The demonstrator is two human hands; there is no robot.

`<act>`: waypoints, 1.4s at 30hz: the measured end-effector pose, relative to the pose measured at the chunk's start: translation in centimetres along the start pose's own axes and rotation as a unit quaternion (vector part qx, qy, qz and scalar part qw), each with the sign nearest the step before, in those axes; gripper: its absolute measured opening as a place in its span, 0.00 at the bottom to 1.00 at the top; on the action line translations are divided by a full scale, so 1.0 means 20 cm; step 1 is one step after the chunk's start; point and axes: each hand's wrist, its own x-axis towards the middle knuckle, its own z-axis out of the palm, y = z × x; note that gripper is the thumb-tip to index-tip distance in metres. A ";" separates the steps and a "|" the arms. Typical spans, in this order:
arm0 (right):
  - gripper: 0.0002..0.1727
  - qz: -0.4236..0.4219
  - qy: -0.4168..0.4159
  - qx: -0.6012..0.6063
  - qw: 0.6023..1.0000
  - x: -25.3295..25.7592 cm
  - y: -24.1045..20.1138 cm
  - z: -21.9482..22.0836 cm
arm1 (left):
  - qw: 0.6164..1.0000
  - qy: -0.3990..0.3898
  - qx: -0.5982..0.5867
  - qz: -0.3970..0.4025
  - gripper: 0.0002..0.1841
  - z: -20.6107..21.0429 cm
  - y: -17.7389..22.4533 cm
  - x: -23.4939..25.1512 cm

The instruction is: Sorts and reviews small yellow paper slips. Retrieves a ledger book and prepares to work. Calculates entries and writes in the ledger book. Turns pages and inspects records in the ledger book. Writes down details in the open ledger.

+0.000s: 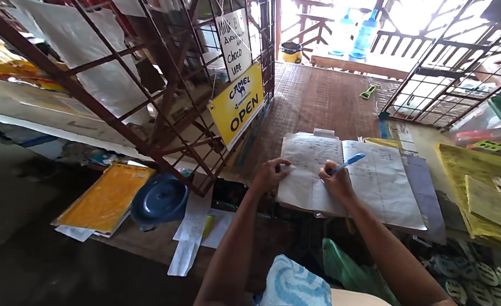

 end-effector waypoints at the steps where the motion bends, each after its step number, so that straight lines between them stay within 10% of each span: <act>1: 0.12 0.008 -0.011 0.016 1.000 0.00 0.00 -0.01 | 1.000 0.000 0.000 -0.001 0.15 0.00 0.00 0.00; 30: 0.12 0.020 0.006 0.147 0.989 -0.02 0.03 -0.06 | 1.000 0.002 0.002 0.002 0.15 0.00 0.00 0.00; 42: 0.12 0.022 0.038 0.019 0.999 -0.04 0.01 -0.02 | 1.000 0.003 0.001 -0.007 0.15 0.00 0.02 -0.01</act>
